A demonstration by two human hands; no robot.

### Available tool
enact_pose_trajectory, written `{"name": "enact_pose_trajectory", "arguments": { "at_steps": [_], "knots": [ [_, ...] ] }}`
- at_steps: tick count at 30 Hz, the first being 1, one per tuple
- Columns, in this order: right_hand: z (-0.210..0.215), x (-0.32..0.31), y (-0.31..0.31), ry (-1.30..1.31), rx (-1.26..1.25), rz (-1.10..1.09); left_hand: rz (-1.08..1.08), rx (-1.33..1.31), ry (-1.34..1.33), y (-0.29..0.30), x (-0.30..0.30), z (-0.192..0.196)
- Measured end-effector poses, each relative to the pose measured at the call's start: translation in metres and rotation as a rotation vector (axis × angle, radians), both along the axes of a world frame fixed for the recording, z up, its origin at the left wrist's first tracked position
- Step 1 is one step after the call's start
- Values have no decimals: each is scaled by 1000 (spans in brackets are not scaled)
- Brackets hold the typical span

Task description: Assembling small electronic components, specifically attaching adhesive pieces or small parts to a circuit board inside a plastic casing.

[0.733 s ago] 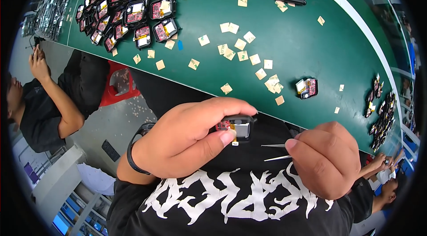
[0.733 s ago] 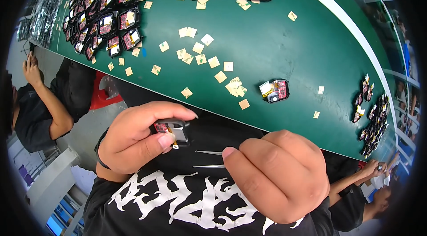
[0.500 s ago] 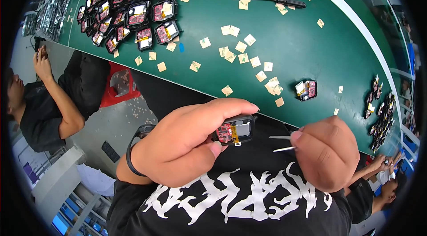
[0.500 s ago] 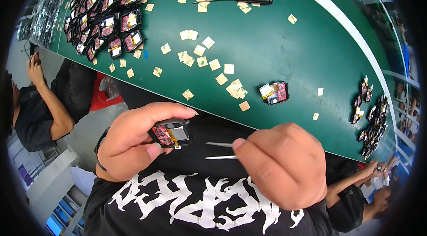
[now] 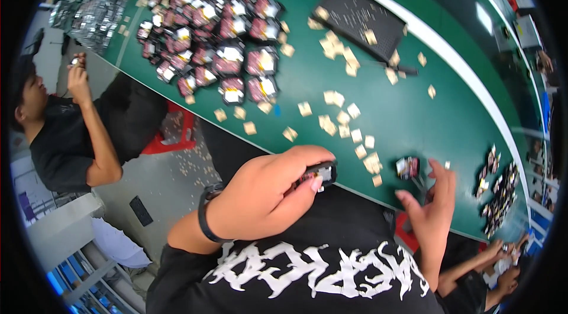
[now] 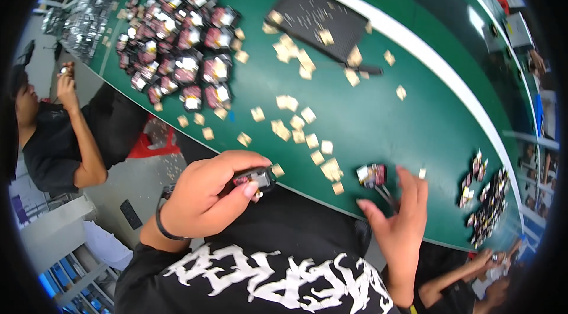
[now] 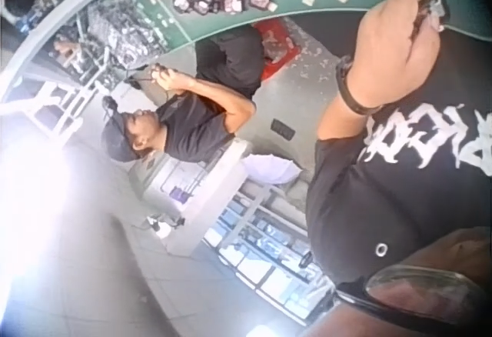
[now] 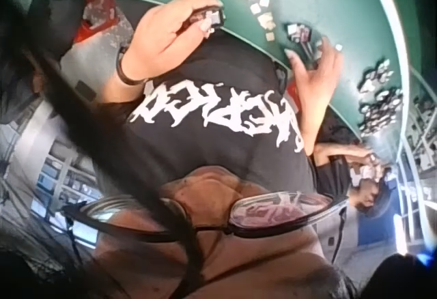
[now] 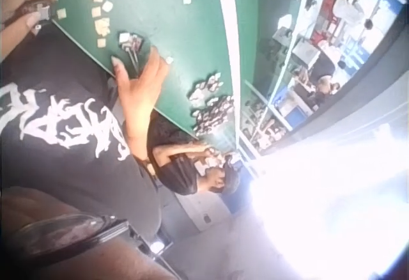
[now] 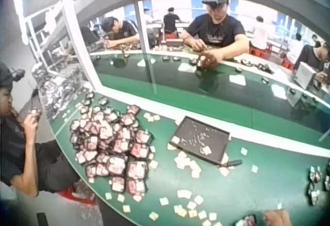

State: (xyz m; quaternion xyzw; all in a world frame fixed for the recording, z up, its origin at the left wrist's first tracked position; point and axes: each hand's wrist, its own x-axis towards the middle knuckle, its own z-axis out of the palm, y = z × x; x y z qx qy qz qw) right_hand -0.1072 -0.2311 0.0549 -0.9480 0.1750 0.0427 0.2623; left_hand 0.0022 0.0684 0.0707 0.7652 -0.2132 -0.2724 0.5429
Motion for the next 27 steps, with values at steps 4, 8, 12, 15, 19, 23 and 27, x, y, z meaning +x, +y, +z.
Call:
{"name": "enact_pose_trajectory", "arguments": {
  "at_steps": [4,8,12,15,19,23,27],
  "knots": [
    [-23,-7,5,-68,-64,69,438,-69,-149,27,28,-23],
    [-42,-13,-4,-162,-107,74,832,-188,-296,77,88,-43],
    [-40,-6,0,-212,-73,71,1102,-47,-441,130,138,-35],
    [-39,-3,8,-257,-138,56,1120,107,-527,156,180,-45],
    [-46,-2,6,-309,-129,34,1141,375,-610,186,217,-60],
    [-46,-2,8,-353,-99,-6,1007,554,-561,183,235,-58],
    [-31,5,14,-401,12,21,999,847,-1032,177,220,-46]
  ]
}}
